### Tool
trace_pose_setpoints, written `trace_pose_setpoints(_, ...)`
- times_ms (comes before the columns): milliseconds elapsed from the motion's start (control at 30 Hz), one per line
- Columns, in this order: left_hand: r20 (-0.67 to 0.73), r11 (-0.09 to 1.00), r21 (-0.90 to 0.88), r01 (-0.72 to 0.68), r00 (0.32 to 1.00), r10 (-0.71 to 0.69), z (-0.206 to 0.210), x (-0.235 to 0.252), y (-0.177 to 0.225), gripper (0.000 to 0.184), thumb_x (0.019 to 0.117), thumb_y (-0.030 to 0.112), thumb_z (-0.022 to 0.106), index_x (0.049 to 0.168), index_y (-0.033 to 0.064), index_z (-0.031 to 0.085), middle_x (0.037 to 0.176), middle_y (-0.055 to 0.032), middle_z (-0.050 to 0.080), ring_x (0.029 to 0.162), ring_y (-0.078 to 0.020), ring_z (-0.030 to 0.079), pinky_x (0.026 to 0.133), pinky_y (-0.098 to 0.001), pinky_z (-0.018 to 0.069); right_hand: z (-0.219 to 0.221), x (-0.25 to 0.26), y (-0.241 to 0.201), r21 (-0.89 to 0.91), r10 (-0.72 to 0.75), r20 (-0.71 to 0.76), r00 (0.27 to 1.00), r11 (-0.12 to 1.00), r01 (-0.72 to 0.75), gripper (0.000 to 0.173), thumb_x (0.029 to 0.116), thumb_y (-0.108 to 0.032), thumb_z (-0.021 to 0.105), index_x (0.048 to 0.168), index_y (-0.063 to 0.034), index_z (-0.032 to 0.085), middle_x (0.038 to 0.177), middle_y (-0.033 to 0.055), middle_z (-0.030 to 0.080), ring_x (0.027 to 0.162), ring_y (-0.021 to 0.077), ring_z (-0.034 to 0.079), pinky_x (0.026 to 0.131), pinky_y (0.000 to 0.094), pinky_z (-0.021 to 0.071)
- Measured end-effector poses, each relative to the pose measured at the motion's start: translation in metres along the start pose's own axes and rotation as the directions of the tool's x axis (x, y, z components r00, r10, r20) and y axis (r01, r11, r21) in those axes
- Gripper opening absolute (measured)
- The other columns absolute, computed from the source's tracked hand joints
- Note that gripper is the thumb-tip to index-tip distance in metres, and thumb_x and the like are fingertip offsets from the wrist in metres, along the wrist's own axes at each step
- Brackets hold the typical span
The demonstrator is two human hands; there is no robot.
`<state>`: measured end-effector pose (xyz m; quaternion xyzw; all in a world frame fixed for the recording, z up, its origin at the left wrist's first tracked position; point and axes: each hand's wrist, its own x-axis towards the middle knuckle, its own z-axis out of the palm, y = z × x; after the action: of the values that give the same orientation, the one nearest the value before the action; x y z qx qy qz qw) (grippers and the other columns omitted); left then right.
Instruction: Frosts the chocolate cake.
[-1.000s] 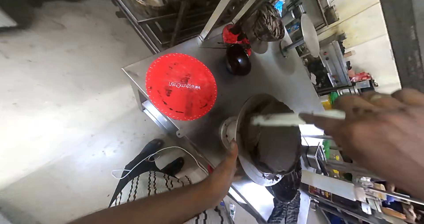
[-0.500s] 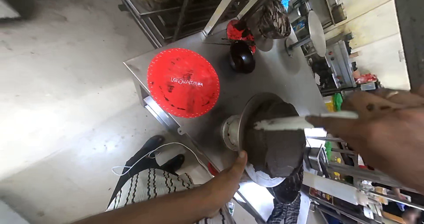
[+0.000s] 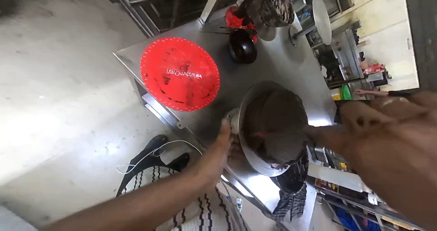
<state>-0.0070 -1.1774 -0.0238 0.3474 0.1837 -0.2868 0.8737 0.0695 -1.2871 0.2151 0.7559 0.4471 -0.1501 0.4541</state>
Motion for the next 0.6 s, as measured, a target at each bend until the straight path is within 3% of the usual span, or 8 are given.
trace_pose_setpoints(67, -0.045, 0.997, -0.037, -0.072, 0.997, 0.071, -0.001, 0.004, 0.007, 0.087, 0.1008, 0.068, 0.005, 0.133, 0.0043, 0.055, 0.113, -0.0087, 0.065, 0.103, -0.0177, 0.064, 0.092, -0.0373, 0.0524, 0.005, -0.014, -0.010, 0.012, -0.024, -0.068, 0.997, 1.000, 0.025, 0.027, 0.0915, 0.006, 0.062, 0.114, -0.0062, 0.072, 0.085, 0.0220, 0.060, 0.070, 0.0422, 0.061, 0.061, 0.0547, 0.0464)
trace_pose_setpoints(167, -0.033, 0.987, -0.063, -0.147, 0.989, 0.145, -0.003, 0.010, 0.011, 0.088, 0.1004, 0.069, 0.004, 0.143, 0.0066, 0.050, 0.128, -0.0095, 0.062, 0.111, -0.0201, 0.064, 0.095, -0.0419, 0.0531, 0.017, -0.005, 0.008, -0.001, -0.016, -0.150, 0.989, 1.000, 0.016, 0.041, 0.0884, 0.003, 0.069, 0.127, -0.0110, 0.069, 0.098, 0.0243, 0.062, 0.079, 0.0457, 0.061, 0.066, 0.0593, 0.0467)
trace_pose_setpoints(267, -0.010, 0.984, -0.068, -0.166, 0.986, 0.166, -0.003, 0.012, 0.009, 0.087, 0.1008, 0.069, 0.006, 0.146, 0.0076, 0.047, 0.135, -0.0095, 0.059, 0.116, -0.0212, 0.062, 0.097, -0.0445, 0.0524, 0.024, 0.016, 0.027, -0.036, 0.033, -0.166, 0.986, 0.999, -0.039, 0.034, 0.0864, -0.004, 0.070, 0.119, -0.0144, 0.073, 0.088, 0.0209, 0.061, 0.072, 0.0422, 0.061, 0.060, 0.0568, 0.0448)
trace_pose_setpoints(333, 0.003, 0.988, -0.064, -0.140, 0.990, 0.140, -0.001, 0.010, 0.005, 0.085, 0.1016, 0.068, 0.007, 0.145, 0.0067, 0.046, 0.130, -0.0102, 0.060, 0.112, -0.0214, 0.064, 0.095, -0.0439, 0.0533, 0.021, 0.011, 0.018, -0.017, 0.058, -0.112, 0.992, 0.998, -0.060, 0.026, 0.0871, -0.003, 0.070, 0.112, -0.0111, 0.073, 0.082, 0.0191, 0.059, 0.068, 0.0395, 0.060, 0.057, 0.0537, 0.0447)
trace_pose_setpoints(400, 0.034, 0.996, -0.035, -0.084, 0.996, 0.085, 0.002, 0.006, -0.004, 0.084, 0.1020, 0.066, 0.004, 0.142, 0.0069, 0.047, 0.122, -0.0102, 0.064, 0.106, -0.0210, 0.067, 0.091, -0.0417, 0.0559, 0.012, -0.002, 0.001, -0.030, 0.039, -0.055, 0.998, 0.999, -0.040, 0.032, 0.0876, 0.001, 0.070, 0.118, -0.0108, 0.072, 0.089, 0.0213, 0.061, 0.078, 0.0419, 0.063, 0.064, 0.0540, 0.0472)
trace_pose_setpoints(500, 0.096, 0.999, -0.026, 0.037, 0.995, -0.034, 0.010, 0.000, -0.018, 0.079, 0.1037, 0.063, 0.005, 0.149, 0.0077, 0.040, 0.127, -0.0146, 0.063, 0.110, -0.0247, 0.067, 0.092, -0.0419, 0.0565, 0.027, -0.002, 0.015, -0.052, -0.055, -0.241, 0.969, 0.998, 0.043, 0.038, 0.0890, 0.004, 0.064, 0.125, -0.0077, 0.067, 0.101, 0.0254, 0.061, 0.083, 0.0466, 0.061, 0.067, 0.0594, 0.0453)
trace_pose_setpoints(600, 0.119, 0.998, -0.019, 0.064, 0.991, -0.061, 0.013, -0.002, -0.018, 0.076, 0.1038, 0.063, 0.006, 0.157, 0.0125, 0.026, 0.135, -0.0177, 0.058, 0.115, -0.0282, 0.065, 0.094, -0.0443, 0.0556, 0.046, 0.016, 0.034, -0.010, 0.030, -0.284, 0.958, 0.999, -0.034, 0.029, 0.0938, -0.002, 0.057, 0.119, -0.0063, 0.071, 0.093, 0.0260, 0.059, 0.074, 0.0478, 0.058, 0.061, 0.0624, 0.0416)
